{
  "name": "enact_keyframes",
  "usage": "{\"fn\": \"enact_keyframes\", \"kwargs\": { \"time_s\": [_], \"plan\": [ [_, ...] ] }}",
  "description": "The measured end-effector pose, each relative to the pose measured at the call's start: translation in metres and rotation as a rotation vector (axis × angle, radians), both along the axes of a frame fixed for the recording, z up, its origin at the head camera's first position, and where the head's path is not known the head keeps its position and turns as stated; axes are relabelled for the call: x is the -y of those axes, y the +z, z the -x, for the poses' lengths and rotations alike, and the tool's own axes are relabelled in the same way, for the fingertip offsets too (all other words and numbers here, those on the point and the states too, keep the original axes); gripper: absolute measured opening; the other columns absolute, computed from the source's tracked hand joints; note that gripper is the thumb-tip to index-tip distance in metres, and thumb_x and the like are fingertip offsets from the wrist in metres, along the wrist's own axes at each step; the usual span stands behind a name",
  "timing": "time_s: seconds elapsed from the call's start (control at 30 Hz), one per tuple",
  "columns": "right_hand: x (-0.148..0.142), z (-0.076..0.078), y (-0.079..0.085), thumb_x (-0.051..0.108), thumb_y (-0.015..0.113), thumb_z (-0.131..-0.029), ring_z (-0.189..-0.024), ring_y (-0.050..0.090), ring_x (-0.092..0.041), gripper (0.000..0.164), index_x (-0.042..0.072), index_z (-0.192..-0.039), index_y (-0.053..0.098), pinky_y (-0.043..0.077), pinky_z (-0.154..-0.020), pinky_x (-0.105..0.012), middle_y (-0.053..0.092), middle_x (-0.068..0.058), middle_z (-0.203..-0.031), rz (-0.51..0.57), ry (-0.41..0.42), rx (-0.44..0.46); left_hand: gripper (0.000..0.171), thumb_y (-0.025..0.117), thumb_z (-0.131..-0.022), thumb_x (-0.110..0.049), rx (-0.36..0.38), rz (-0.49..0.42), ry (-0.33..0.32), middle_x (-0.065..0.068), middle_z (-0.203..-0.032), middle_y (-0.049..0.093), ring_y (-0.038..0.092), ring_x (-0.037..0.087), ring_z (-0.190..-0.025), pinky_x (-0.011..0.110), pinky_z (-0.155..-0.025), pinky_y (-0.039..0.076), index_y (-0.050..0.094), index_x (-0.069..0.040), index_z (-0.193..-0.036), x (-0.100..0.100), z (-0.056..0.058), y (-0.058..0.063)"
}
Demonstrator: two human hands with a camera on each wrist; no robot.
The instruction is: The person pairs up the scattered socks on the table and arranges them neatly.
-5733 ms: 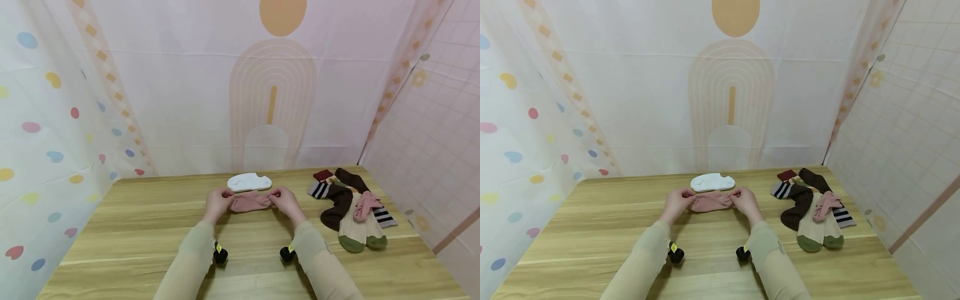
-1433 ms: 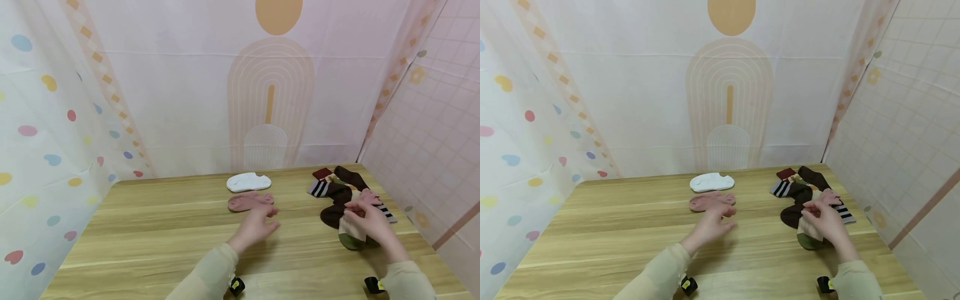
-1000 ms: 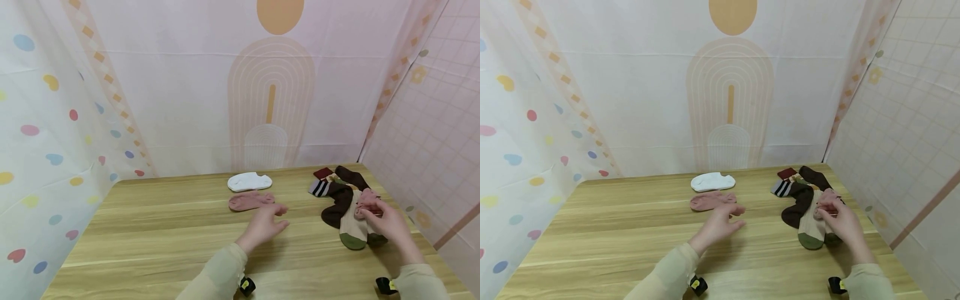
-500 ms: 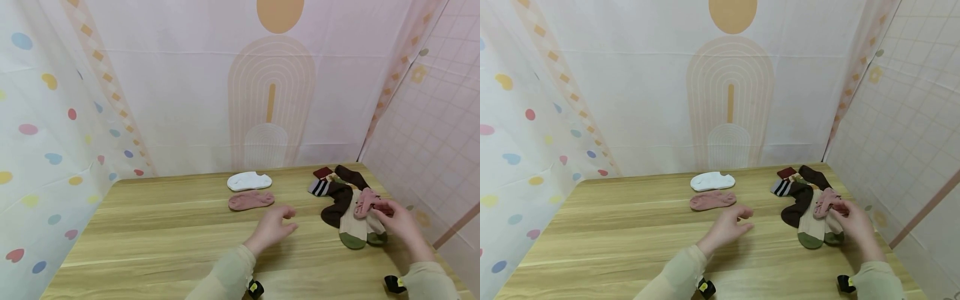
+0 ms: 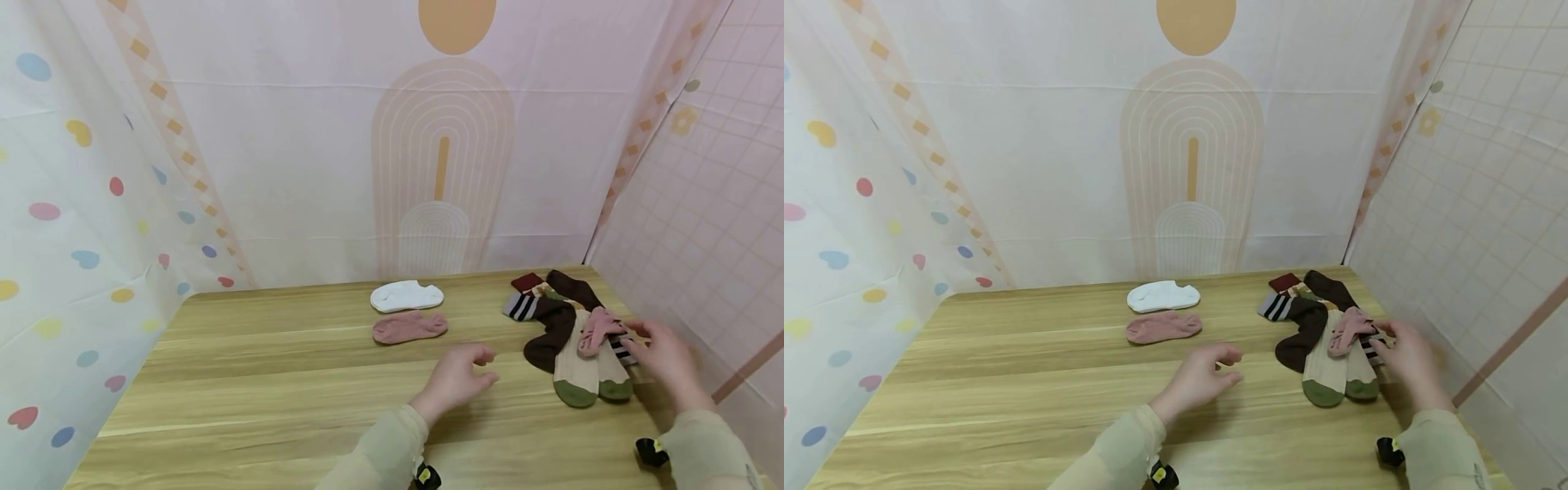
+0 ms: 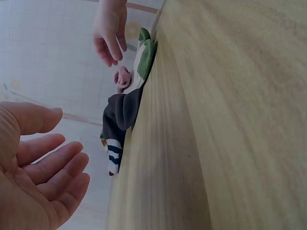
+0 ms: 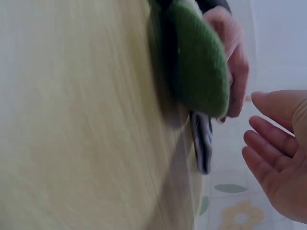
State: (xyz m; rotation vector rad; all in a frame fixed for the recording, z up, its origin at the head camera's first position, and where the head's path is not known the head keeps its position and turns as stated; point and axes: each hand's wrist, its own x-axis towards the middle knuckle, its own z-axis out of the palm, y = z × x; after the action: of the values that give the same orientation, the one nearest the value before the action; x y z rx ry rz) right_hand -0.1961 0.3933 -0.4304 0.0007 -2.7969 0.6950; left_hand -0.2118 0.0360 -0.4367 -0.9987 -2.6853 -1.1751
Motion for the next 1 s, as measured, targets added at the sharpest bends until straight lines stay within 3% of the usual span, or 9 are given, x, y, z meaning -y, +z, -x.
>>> {"fn": "enact_keyframes", "kwargs": {
  "time_s": [0.37, 0.67, 1.0],
  "plan": [
    [-0.006, 0.019, -0.003, 0.005, 0.065, -0.081, -0.101, 0.044, -0.052, 0.041, -0.012, -0.116, 0.051, 0.035, -0.081, -0.062, 0.049, -0.036, -0.114, -0.079, 0.073, -0.034, 0.028, 0.070, -0.083, -0.017, 0.036, -0.017, -0.026, -0.001, -0.101, 0.067, 0.060, 0.008, -0.091, 0.019, -0.078, 0.046, 0.066, -0.007, -0.109, -0.009, -0.003, -0.004],
    [-0.004, 0.028, -0.004, -0.001, 0.063, -0.079, -0.100, 0.048, -0.051, 0.046, -0.009, -0.123, 0.050, 0.041, -0.077, -0.059, 0.050, -0.034, -0.116, -0.106, 0.137, 0.006, 0.027, 0.070, -0.082, -0.017, 0.010, -0.016, -0.035, -0.001, -0.098, 0.067, 0.060, 0.006, -0.089, 0.016, -0.077, 0.044, 0.066, -0.008, -0.107, -0.017, -0.006, -0.005],
    [-0.004, 0.037, -0.009, -0.004, 0.058, -0.082, -0.103, 0.047, -0.052, 0.046, -0.007, -0.126, 0.049, 0.040, -0.080, -0.061, 0.050, -0.034, -0.119, -0.141, 0.168, 0.054, 0.026, 0.071, -0.081, -0.016, 0.033, -0.013, -0.036, -0.003, -0.097, 0.067, 0.060, 0.004, -0.087, 0.014, -0.075, 0.044, 0.067, -0.008, -0.106, -0.022, -0.007, -0.011]
  ]
}}
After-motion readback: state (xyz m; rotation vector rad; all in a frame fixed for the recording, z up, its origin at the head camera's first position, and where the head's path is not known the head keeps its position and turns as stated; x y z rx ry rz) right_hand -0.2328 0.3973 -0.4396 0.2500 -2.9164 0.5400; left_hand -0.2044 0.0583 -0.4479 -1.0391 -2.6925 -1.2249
